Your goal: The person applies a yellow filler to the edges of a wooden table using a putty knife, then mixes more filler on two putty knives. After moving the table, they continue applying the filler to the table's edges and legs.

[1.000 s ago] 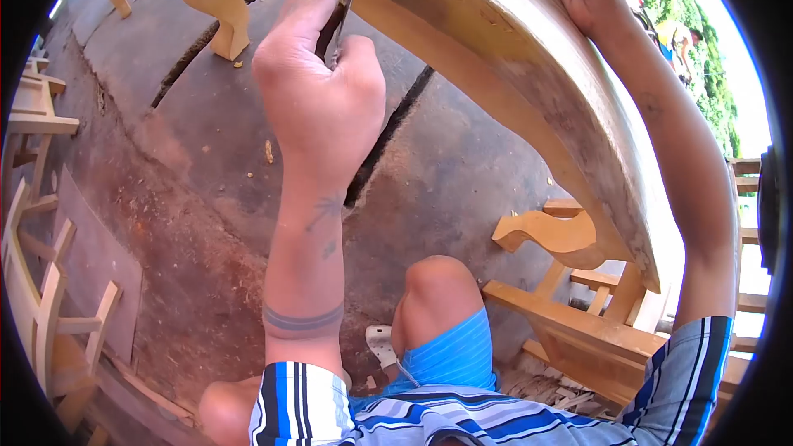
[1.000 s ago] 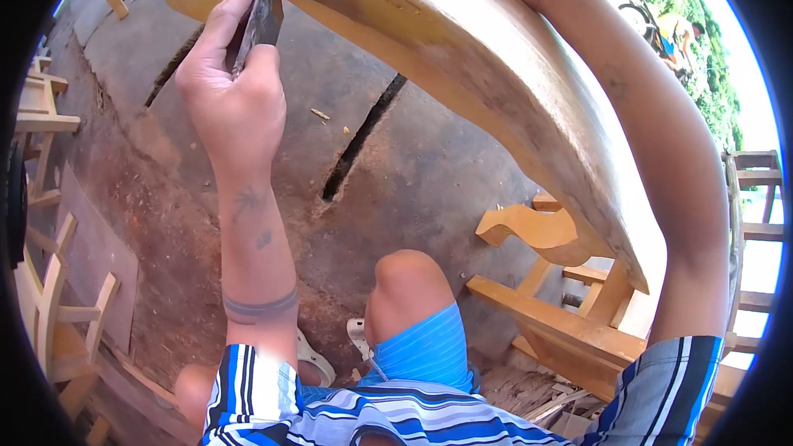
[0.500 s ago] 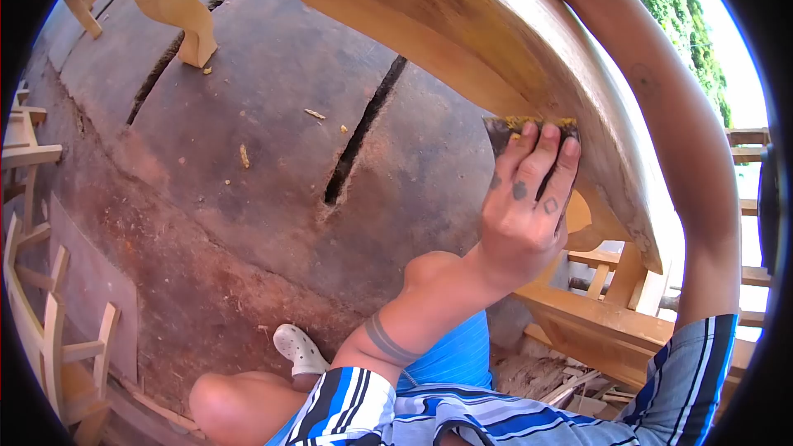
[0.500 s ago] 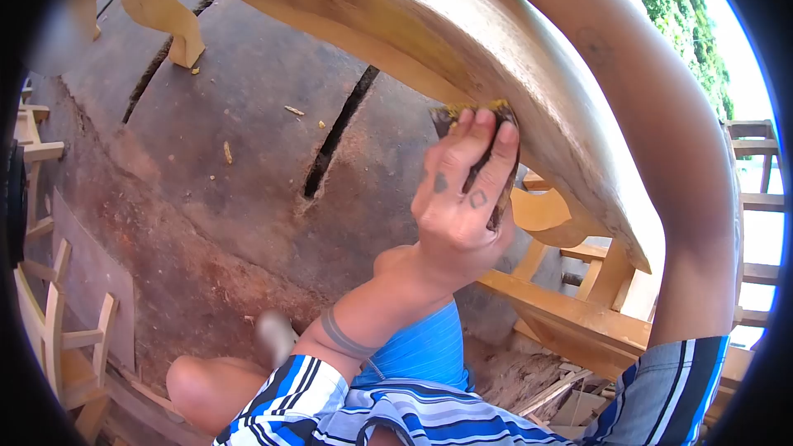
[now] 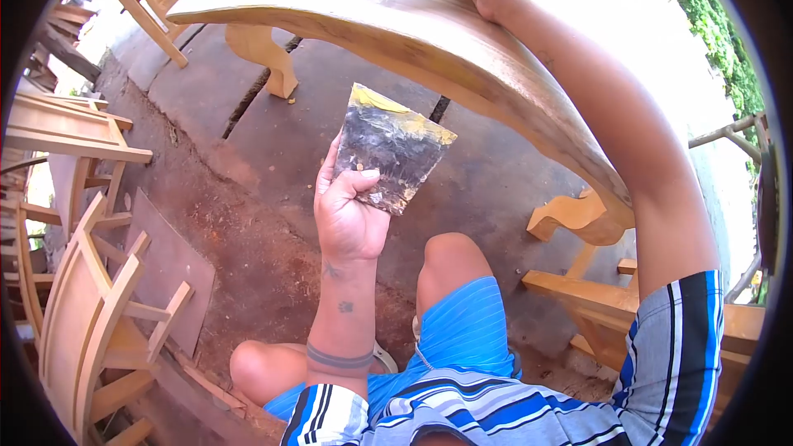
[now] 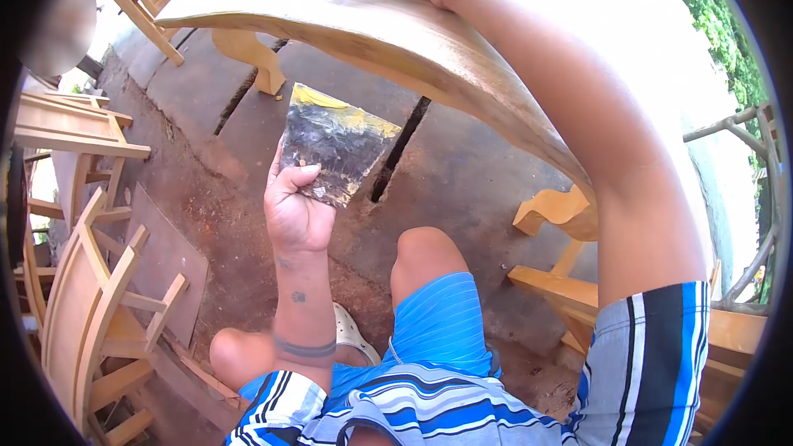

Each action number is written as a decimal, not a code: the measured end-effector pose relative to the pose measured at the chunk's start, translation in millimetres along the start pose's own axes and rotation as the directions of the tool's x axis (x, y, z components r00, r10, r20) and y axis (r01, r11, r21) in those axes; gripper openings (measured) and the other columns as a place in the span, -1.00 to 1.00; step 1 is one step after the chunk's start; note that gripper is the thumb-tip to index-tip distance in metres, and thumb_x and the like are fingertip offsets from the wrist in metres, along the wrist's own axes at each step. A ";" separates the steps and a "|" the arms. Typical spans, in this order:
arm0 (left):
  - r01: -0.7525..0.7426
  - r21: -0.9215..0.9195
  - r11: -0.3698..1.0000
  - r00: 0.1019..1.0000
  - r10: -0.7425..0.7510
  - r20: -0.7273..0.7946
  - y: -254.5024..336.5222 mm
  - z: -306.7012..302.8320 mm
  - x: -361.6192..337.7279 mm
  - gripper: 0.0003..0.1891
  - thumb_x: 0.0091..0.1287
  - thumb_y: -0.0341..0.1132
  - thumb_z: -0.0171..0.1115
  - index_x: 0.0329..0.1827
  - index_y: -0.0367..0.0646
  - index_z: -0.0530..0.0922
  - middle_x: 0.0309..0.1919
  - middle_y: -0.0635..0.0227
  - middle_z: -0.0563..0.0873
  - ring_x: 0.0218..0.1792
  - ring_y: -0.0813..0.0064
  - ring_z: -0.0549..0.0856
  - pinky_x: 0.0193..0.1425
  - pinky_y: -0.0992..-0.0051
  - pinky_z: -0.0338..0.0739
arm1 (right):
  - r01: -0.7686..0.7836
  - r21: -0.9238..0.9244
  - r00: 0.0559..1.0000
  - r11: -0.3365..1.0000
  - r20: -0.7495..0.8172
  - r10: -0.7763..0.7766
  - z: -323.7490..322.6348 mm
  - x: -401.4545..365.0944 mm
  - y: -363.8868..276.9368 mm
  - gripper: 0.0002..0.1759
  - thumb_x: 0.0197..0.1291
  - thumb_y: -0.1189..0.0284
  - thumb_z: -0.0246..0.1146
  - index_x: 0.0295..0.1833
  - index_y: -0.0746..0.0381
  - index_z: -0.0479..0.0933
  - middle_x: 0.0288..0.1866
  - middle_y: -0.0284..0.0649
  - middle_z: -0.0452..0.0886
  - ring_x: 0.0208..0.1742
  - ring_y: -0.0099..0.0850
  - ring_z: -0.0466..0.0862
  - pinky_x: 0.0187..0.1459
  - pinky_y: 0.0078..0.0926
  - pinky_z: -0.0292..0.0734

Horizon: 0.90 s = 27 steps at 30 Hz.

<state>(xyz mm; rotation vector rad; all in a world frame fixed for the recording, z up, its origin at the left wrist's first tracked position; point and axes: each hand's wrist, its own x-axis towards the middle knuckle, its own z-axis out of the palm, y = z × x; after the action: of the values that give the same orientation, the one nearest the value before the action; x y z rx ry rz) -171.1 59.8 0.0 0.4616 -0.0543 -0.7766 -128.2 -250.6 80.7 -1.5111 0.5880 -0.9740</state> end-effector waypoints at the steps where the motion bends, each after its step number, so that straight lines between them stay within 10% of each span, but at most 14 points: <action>1: -0.039 0.022 0.999 0.999 0.039 0.000 6.8 -0.7 -4.6 -0.39 0.03 -0.70 -0.08 0.28 -0.41 0.33 0.09 0.02 0.58 0.11 0.17 0.61 0.25 0.13 0.54 | -0.071 -0.025 0.996 0.997 0.053 0.072 -2.8 -3.3 -5.8 -0.54 0.30 0.41 0.23 0.21 0.43 0.35 -0.25 -0.10 0.62 -0.42 -0.50 0.61 -0.47 -0.60 0.51; 4: -0.195 0.129 0.972 0.980 0.197 -0.001 30.0 -2.5 -19.5 -0.39 0.04 -0.68 -0.10 0.28 -0.38 0.32 0.10 0.03 0.57 0.13 0.18 0.60 0.29 0.15 0.50 | -0.047 -0.018 0.998 0.999 -0.035 0.047 4.6 -15.0 -10.2 -0.50 0.29 0.38 0.25 0.25 0.39 0.32 -0.09 -0.02 0.60 -0.21 -0.45 0.63 -0.25 -0.56 0.59; 10: -0.630 0.521 0.576 0.742 0.645 0.183 91.9 15.0 -47.9 -0.40 0.10 -0.64 -0.09 0.32 -0.37 0.29 0.14 0.11 0.53 0.13 0.29 0.58 0.25 0.33 0.49 | -0.211 0.281 0.935 0.936 0.338 0.109 65.0 -123.4 -46.2 -0.69 0.41 0.35 0.12 0.13 0.32 0.39 -0.18 -0.24 0.61 -0.26 -0.56 0.65 -0.20 -0.52 0.69; 14: -0.647 0.647 -0.403 0.407 0.536 0.740 116.1 10.0 -77.6 -0.46 0.16 -0.59 -0.06 0.29 -0.43 0.31 0.16 0.03 0.47 0.17 0.21 0.53 0.28 0.25 0.43 | -0.388 0.427 0.868 0.816 0.468 0.168 90.3 -205.4 -41.3 -0.78 0.40 0.43 0.11 0.05 0.33 0.39 -0.22 -0.24 0.60 -0.28 -0.60 0.60 -0.28 -0.60 0.59; 16: -0.663 0.466 -0.586 0.342 0.316 0.885 118.0 12.4 -95.3 -0.50 0.18 -0.61 -0.05 0.25 -0.39 0.35 0.17 -0.04 0.42 0.21 0.04 0.47 0.30 0.15 0.41 | -0.442 0.436 0.833 0.784 0.524 0.178 89.8 -232.5 -31.8 -0.77 0.42 0.40 0.08 0.06 0.31 0.36 -0.15 -0.24 0.61 -0.22 -0.60 0.64 -0.17 -0.60 0.62; 18: -0.655 0.350 -0.669 0.339 0.154 0.928 109.3 -4.9 -97.9 -0.43 0.07 -0.72 -0.01 0.25 -0.31 0.37 0.15 -0.03 0.40 0.23 -0.03 0.45 0.31 0.12 0.40 | -0.444 0.431 0.848 0.786 0.486 0.212 92.1 -257.0 -33.9 -0.81 0.42 0.44 0.08 0.04 0.30 0.36 -0.17 -0.24 0.61 -0.23 -0.59 0.63 -0.19 -0.61 0.60; 27: -0.276 0.737 -0.617 0.829 0.236 0.508 114.7 -78.6 -115.9 -0.40 -0.03 -0.78 0.03 0.16 -0.25 0.47 0.11 0.10 0.47 0.17 0.04 0.50 0.25 0.18 0.45 | -0.457 0.410 0.867 0.789 0.405 0.291 55.7 -285.2 -1.5 -0.86 0.41 0.47 0.09 -0.01 0.26 0.33 -0.21 -0.28 0.59 -0.25 -0.63 0.59 -0.22 -0.63 0.57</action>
<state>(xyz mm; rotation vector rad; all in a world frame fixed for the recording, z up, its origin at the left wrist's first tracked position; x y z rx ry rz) -161.3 240.4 -8.5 2.2416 -1.0719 0.3125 -231.4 12.7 13.8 -0.9989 0.3459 -0.4890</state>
